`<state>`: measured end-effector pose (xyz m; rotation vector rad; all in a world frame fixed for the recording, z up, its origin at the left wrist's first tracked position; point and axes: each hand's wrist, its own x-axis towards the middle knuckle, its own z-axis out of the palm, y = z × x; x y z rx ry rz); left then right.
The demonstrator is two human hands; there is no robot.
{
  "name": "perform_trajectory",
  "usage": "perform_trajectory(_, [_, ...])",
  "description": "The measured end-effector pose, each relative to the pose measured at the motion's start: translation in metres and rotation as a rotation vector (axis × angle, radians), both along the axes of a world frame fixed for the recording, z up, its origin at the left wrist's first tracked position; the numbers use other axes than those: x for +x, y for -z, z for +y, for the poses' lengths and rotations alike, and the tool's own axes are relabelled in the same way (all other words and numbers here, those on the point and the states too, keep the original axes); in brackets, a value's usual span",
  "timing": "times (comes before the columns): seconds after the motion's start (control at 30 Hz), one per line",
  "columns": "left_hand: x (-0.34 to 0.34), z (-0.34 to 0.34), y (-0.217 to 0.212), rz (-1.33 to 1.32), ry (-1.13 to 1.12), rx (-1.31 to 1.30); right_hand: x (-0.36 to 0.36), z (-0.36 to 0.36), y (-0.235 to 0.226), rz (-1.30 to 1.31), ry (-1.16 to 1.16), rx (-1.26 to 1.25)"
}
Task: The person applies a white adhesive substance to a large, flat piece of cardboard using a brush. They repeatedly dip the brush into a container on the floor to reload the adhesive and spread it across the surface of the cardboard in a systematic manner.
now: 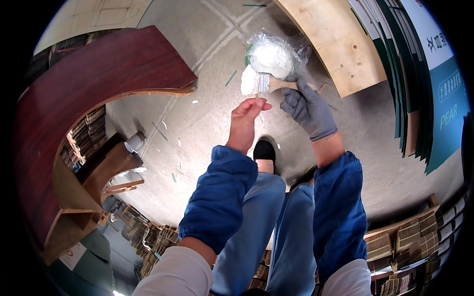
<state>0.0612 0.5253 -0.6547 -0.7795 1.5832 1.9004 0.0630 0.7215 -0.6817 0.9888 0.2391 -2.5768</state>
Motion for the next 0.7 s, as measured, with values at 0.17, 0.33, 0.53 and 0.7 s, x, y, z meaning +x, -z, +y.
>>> perform_trajectory(0.17, [0.028,-0.056,0.011,0.054,0.216,-0.522,0.027,-0.004,0.0,0.039,0.109,-0.134])
perform_trajectory(0.33, [0.095,-0.153,0.045,0.074,0.27,-0.95,0.031,0.006,-0.042,0.068,0.149,-0.173])
perform_trajectory(0.53, [0.138,-0.171,0.005,-0.278,0.337,-1.232,0.073,0.032,-0.112,0.099,0.212,-0.124])
perform_trajectory(0.7, [0.178,-0.094,-0.058,-0.149,0.21,-1.174,0.105,0.042,-0.213,-0.05,0.331,-0.145])
